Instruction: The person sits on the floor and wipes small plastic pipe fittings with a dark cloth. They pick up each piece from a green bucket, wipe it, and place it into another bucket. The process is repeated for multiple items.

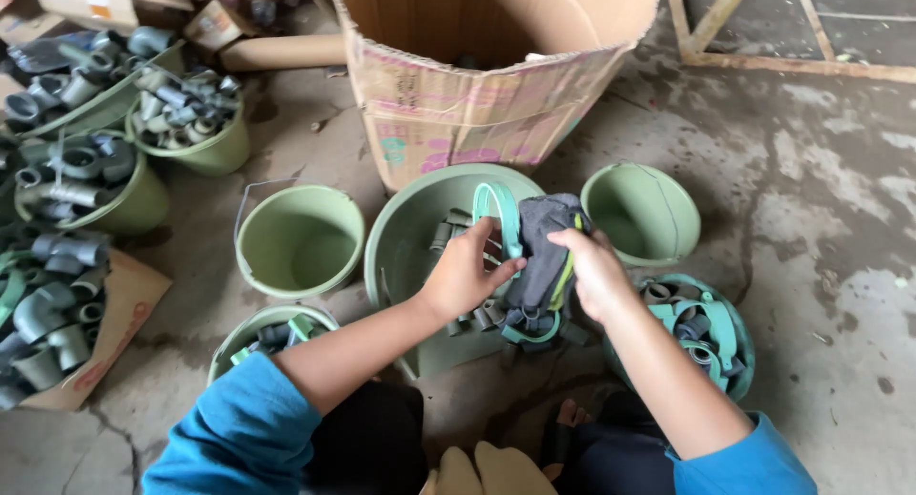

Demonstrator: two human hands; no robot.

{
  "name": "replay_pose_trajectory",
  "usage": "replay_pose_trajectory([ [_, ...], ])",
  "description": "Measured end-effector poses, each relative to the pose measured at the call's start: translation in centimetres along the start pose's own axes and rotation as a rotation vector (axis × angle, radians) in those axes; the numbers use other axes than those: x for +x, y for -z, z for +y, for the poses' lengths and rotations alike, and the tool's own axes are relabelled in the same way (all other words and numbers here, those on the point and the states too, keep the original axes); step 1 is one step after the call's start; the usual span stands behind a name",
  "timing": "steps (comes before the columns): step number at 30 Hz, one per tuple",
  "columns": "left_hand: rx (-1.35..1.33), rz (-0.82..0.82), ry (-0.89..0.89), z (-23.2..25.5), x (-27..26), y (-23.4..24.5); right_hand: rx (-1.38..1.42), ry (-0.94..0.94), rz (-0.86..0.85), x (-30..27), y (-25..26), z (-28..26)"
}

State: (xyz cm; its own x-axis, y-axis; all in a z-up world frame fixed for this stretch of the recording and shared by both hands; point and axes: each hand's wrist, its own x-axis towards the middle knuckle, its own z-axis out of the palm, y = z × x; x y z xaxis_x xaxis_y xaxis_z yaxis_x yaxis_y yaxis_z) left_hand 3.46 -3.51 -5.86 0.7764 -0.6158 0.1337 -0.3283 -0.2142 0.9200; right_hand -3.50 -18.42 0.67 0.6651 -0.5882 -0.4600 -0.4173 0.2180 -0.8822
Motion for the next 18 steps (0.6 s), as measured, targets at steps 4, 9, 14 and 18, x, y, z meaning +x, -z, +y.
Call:
replay_pose_trajectory([
  [4,-0.101,0.118,0.003,4.0,-3.5,2.0,0.022,0.002,-0.060,-7.7,-3.0,-1.2],
  [9,-0.340,0.010,-0.034,4.0,-4.5,2.2,-0.299,0.929,-0.334,-4.4,-1.1,2.9],
  [14,-0.903,0.062,0.301,3.7,-3.9,2.6,-0.439,1.132,-0.257,-4.3,-0.6,2.4],
  [18,-0.830,0.216,0.335,4.1,-3.4,1.5,-0.657,1.421,-0.001,-2.9,-0.7,3.4],
])
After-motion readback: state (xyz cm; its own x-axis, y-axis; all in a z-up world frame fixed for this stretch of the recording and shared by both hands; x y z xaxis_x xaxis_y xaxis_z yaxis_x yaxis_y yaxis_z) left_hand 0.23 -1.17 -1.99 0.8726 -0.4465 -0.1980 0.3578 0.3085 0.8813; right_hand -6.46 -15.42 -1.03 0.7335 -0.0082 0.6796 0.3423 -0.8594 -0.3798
